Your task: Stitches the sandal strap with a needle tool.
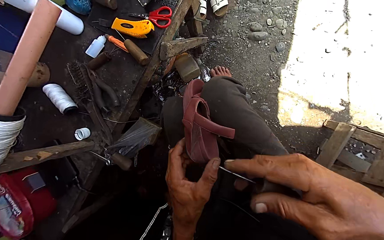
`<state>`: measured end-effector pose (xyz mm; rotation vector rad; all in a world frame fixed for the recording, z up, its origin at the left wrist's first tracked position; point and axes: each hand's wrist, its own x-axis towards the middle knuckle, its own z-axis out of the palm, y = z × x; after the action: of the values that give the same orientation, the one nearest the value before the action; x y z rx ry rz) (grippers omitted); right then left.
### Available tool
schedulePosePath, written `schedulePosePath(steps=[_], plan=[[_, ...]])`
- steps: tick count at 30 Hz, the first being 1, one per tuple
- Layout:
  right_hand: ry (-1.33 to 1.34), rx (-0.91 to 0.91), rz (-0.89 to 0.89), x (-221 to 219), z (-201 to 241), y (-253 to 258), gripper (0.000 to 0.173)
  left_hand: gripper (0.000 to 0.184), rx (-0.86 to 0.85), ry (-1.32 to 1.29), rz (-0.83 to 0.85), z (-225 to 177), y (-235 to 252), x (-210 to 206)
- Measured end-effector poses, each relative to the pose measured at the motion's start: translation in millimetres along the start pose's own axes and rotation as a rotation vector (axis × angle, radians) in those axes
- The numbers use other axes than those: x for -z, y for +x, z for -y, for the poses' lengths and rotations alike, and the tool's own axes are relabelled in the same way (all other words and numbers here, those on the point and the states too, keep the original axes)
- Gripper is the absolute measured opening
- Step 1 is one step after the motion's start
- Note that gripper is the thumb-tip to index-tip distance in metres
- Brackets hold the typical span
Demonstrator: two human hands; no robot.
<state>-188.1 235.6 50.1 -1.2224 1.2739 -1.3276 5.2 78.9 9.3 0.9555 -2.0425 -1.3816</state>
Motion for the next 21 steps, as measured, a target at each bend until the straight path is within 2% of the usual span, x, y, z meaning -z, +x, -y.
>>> schedulePosePath(steps=[4, 7, 9, 21], plan=[[-0.056, 0.058, -0.061, -13, -30, 42, 0.035, 0.07, 0.021, -0.082, 0.008, 1, 6, 7], [-0.304, -0.004, -0.136, 0, -40, 50, 0.033, 0.07, 0.037, -0.114, 0.016, 4, 7, 13], [-0.413, -0.023, -0.106, 8, -40, 53, 0.034, 0.069, 0.033, -0.115, 0.009, 6, 7, 13], [-0.448, -0.033, -0.046, 6, -43, 69, 0.036, 0.065, 0.004, -0.112, -0.004, 12, 8, 15]])
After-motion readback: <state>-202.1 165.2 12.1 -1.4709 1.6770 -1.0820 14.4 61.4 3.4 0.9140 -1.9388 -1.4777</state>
